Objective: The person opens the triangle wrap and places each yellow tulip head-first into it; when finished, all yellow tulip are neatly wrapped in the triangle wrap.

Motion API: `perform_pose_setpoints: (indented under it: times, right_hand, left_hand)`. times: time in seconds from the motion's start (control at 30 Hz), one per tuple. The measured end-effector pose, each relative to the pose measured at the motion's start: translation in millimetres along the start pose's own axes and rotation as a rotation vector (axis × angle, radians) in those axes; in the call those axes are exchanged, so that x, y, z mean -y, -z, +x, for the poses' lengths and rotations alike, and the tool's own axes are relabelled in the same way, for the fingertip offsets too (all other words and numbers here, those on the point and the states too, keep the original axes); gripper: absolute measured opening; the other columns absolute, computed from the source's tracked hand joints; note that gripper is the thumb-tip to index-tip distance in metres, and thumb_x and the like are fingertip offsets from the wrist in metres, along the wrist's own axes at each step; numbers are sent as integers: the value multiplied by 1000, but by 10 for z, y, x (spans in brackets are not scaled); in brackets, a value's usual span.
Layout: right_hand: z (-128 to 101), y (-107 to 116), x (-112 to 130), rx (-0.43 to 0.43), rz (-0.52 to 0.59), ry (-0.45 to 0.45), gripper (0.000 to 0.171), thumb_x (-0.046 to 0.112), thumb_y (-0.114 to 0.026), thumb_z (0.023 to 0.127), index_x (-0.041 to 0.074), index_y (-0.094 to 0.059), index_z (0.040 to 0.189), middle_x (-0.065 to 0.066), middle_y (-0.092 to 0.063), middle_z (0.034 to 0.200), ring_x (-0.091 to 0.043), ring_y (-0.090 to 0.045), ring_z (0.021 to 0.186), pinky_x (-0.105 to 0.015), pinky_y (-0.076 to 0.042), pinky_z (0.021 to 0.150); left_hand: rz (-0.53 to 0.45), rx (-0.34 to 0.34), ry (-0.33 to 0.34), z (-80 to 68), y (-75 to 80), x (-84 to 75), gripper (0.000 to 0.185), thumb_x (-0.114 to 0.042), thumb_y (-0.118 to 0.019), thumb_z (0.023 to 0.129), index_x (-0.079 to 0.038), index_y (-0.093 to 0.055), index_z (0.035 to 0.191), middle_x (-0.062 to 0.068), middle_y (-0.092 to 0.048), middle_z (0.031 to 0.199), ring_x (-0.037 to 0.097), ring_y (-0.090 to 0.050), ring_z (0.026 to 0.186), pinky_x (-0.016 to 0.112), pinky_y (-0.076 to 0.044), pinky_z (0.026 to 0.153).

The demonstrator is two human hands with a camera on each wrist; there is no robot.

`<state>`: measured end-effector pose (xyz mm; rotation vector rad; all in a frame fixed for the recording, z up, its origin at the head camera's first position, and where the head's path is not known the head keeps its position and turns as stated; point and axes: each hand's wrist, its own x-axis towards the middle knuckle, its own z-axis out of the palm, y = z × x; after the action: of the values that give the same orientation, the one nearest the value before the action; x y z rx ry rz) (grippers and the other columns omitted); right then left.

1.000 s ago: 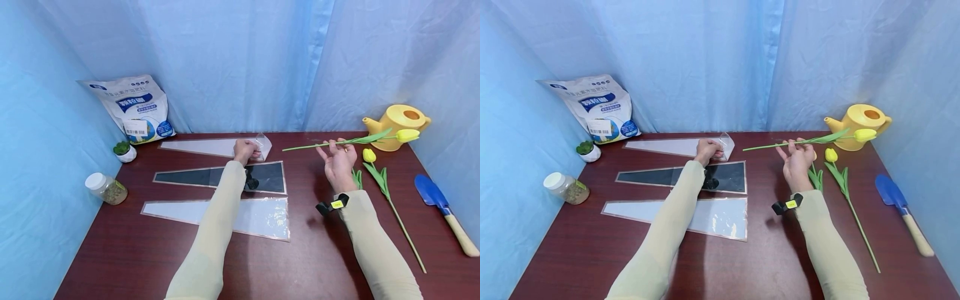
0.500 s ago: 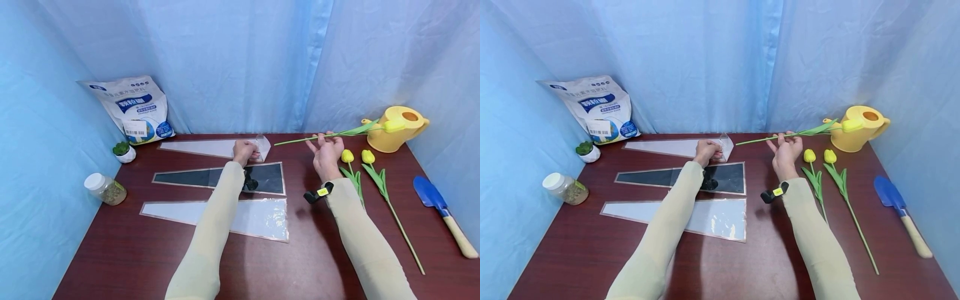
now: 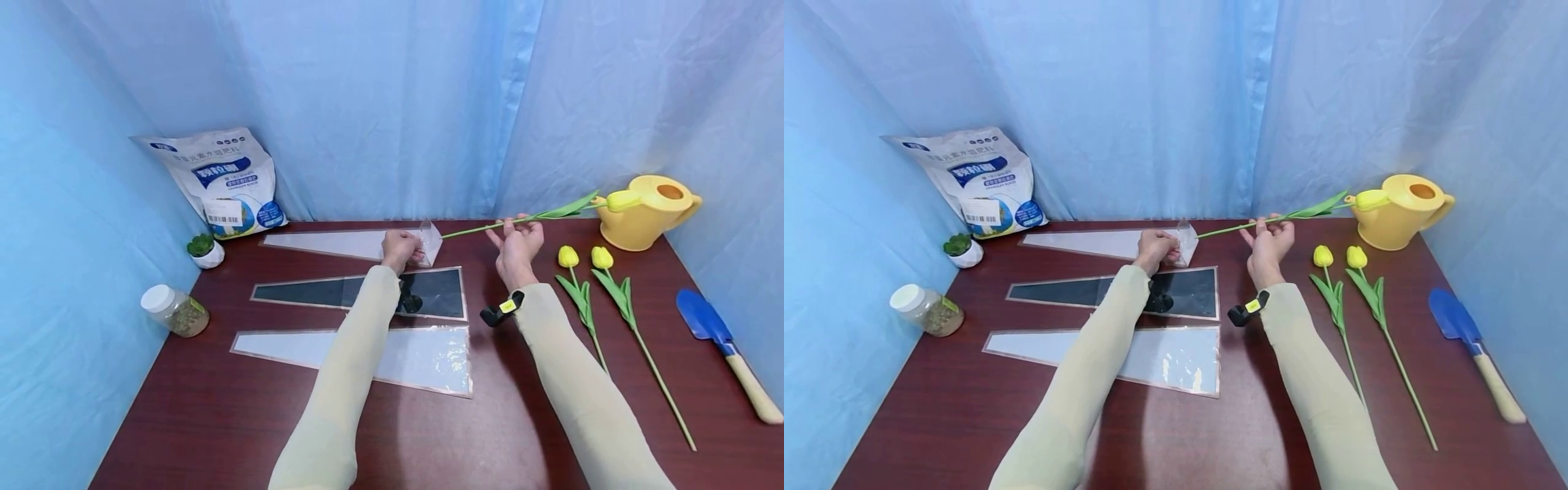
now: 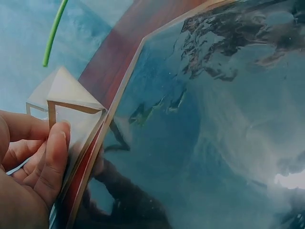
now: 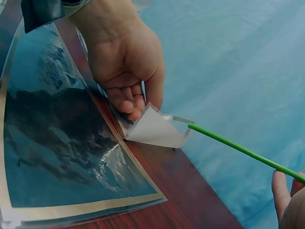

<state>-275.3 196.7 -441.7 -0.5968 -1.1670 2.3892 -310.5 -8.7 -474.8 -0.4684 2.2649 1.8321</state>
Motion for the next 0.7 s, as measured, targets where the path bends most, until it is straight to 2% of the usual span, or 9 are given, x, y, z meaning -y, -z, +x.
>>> perform_pose_setpoints:
  times: [0.1, 0.3, 0.47, 0.57, 0.7]
  right_hand:
    - [1, -14, -29, -4, -24, 14, 21, -6, -53, 97, 14, -46, 97, -6, -50, 94, -24, -66, 95, -32, -63, 66]
    - [18, -56, -58, -15, -44, 23, 20, -6, -54, 97, 12, -47, 100, -5, -52, 93, -19, -66, 89, -31, -63, 66]
    - [10, -98, -68, -8, -79, 39, 19, -5, -54, 97, 12, -48, 101, -4, -51, 93, -18, -65, 88, -32, -63, 69]
    - [15, -111, -87, -8, -103, 51, 18, -4, -54, 98, 11, -48, 103, -3, -50, 93, -18, -64, 88, -32, -63, 70]
    - [27, -122, -126, -1, -125, 75, 19, -5, -53, 98, 4, -48, 113, -3, -51, 92, -19, -65, 88, -30, -63, 68]
  left_hand:
    - [9, 7, -35, -32, 4, -17, 8, -9, -69, 92, -3, -75, 90, 6, -67, 64, 11, -63, 48, 24, -56, 50]
    - [19, 43, -147, -109, 3, -81, 8, -7, -67, 91, -2, -73, 92, 4, -64, 59, 12, -60, 47, 28, -57, 51]
    - [84, 27, -223, -133, -15, -131, 10, -5, -64, 91, -1, -73, 88, 3, -63, 57, 15, -62, 49, 34, -60, 56]
    - [126, 18, -251, -142, -34, -165, 13, -5, -62, 92, -2, -74, 88, 5, -64, 59, 18, -64, 51, 37, -61, 59]
    - [156, 14, -266, -155, -73, -225, 13, -6, -62, 93, -3, -74, 91, 7, -66, 63, 17, -63, 50, 38, -60, 58]
